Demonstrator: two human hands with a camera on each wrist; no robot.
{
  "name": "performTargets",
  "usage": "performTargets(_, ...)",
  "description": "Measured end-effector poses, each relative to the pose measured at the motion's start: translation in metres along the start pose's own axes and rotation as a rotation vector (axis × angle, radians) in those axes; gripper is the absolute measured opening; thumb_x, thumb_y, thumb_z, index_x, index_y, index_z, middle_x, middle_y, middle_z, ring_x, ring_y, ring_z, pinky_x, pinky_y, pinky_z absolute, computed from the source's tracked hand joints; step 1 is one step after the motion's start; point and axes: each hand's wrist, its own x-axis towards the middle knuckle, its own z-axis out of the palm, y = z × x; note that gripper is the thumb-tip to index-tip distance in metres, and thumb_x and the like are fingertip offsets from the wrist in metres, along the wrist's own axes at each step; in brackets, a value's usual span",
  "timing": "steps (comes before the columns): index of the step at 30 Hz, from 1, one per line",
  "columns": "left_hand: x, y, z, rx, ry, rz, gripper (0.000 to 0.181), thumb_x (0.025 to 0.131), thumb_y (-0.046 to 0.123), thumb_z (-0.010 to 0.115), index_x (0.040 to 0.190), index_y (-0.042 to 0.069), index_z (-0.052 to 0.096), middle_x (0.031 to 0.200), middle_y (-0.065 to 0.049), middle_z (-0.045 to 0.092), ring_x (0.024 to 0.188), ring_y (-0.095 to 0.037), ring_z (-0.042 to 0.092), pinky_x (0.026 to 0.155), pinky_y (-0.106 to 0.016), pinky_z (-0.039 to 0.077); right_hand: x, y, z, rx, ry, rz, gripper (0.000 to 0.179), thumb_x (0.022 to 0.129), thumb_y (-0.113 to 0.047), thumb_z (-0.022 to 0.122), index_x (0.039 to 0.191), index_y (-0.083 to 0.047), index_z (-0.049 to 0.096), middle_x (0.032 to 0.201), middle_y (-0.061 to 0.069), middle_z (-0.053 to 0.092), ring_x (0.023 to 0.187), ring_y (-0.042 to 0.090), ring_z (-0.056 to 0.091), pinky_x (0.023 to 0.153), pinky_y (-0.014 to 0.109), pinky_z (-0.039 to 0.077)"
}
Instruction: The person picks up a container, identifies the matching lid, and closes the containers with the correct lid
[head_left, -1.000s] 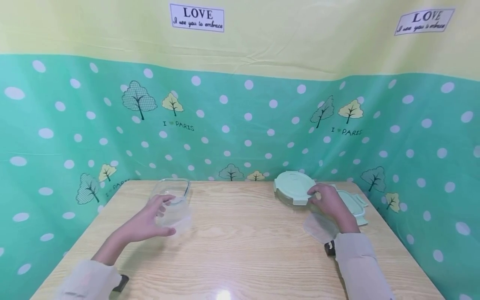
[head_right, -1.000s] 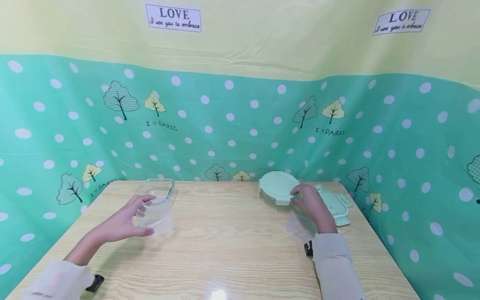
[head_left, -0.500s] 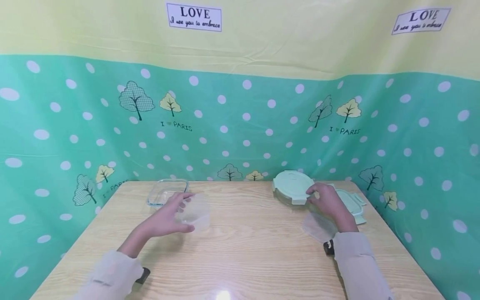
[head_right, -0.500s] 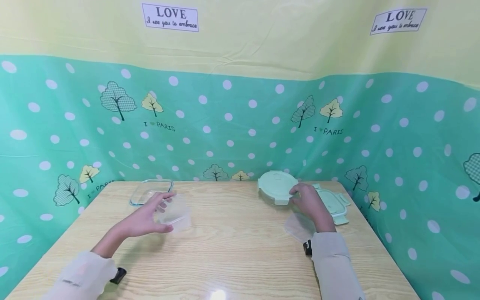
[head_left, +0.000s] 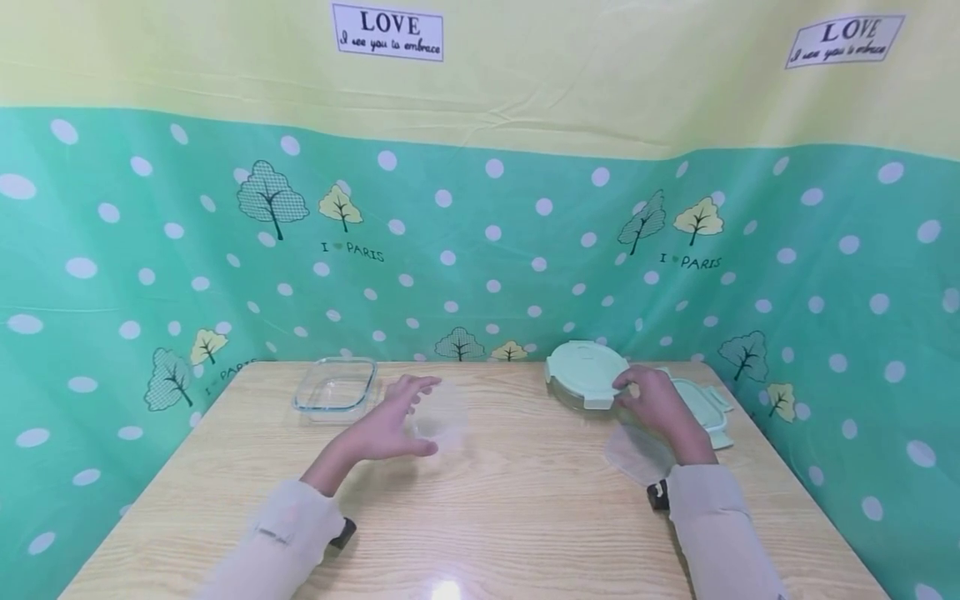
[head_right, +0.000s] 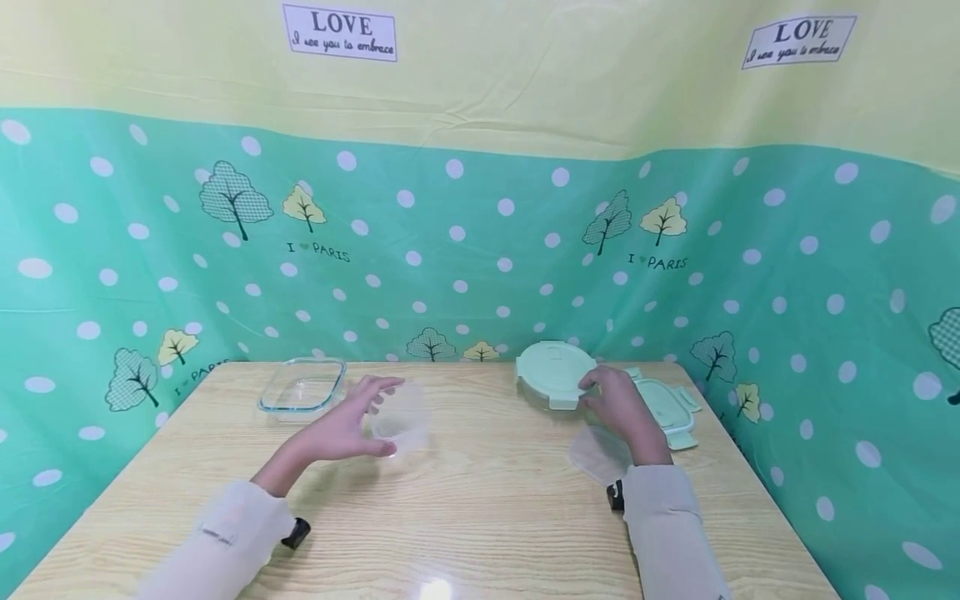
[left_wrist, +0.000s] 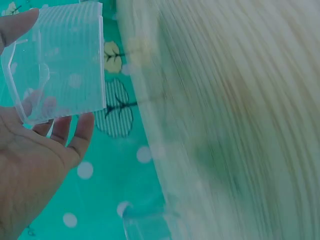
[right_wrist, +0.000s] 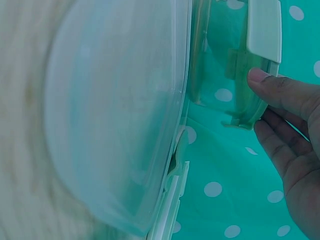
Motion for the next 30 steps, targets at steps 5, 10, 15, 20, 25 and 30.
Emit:
performTargets(5, 0.015, 0.01, 0.013, -0.027, -0.007, 0.0, 0.103, 0.075, 0.029, 0.089, 0.159, 0.021, 0.031, 0.148, -0.014, 0.039, 0.134, -0.039, 0.041, 0.103, -0.061, 0.047, 0.001, -0.001, 0.0, -0.002, -0.006, 0.006, 0.016, 0.085, 0.002, 0.078, 0.101, 0.0, 0.074, 0.111, 0.021, 0.072, 0.119, 0.048, 0.059, 0.104, 0.061, 0.047)
performTargets(10, 0.029, 0.021, 0.029, -0.043, -0.027, 0.028, 0.102, 0.075, 0.027, 0.089, 0.159, 0.023, 0.031, 0.147, -0.013, 0.039, 0.134, -0.038, 0.041, 0.103, -0.057, 0.047, 0.001, -0.002, -0.001, -0.01, -0.007, 0.015, 0.016, 0.086, 0.002, 0.078, 0.102, 0.0, 0.075, 0.112, 0.022, 0.072, 0.118, 0.048, 0.06, 0.103, 0.061, 0.048)
performTargets(15, 0.039, 0.031, 0.042, -0.079, -0.074, 0.065, 0.102, 0.074, 0.021, 0.088, 0.159, 0.024, 0.03, 0.148, -0.016, 0.038, 0.135, -0.042, 0.039, 0.104, -0.056, 0.046, 0.001, -0.002, -0.001, -0.011, -0.005, 0.022, 0.016, 0.085, 0.002, 0.078, 0.101, 0.0, 0.075, 0.111, 0.021, 0.072, 0.117, 0.048, 0.061, 0.102, 0.06, 0.049)
performTargets(20, 0.046, 0.036, 0.053, -0.098, -0.116, 0.073, 0.103, 0.074, 0.015, 0.087, 0.16, 0.02, 0.03, 0.148, -0.011, 0.036, 0.135, -0.04, 0.041, 0.104, -0.051, 0.046, 0.0, -0.003, -0.001, -0.009, -0.006, 0.025, 0.016, 0.085, 0.002, 0.078, 0.101, 0.0, 0.074, 0.111, 0.022, 0.072, 0.116, 0.047, 0.061, 0.1, 0.059, 0.05)
performTargets(25, 0.05, 0.039, 0.062, -0.099, -0.141, 0.089, 0.104, 0.072, 0.013, 0.086, 0.16, 0.022, 0.032, 0.145, -0.011, 0.035, 0.132, -0.037, 0.043, 0.099, -0.044, 0.051, 0.0, -0.006, -0.002, -0.007, -0.009, 0.031, 0.016, 0.086, 0.002, 0.077, 0.101, 0.0, 0.074, 0.112, 0.022, 0.071, 0.116, 0.047, 0.062, 0.099, 0.059, 0.051)
performTargets(30, 0.052, 0.039, 0.067, -0.093, -0.165, 0.104, 0.104, 0.07, 0.011, 0.086, 0.159, 0.022, 0.034, 0.14, -0.01, 0.036, 0.131, -0.033, 0.043, 0.095, -0.04, 0.052, -0.001, -0.007, -0.002, 0.0, -0.015, 0.035, 0.015, 0.086, 0.002, 0.077, 0.101, 0.0, 0.074, 0.113, 0.023, 0.071, 0.116, 0.047, 0.061, 0.099, 0.06, 0.051)
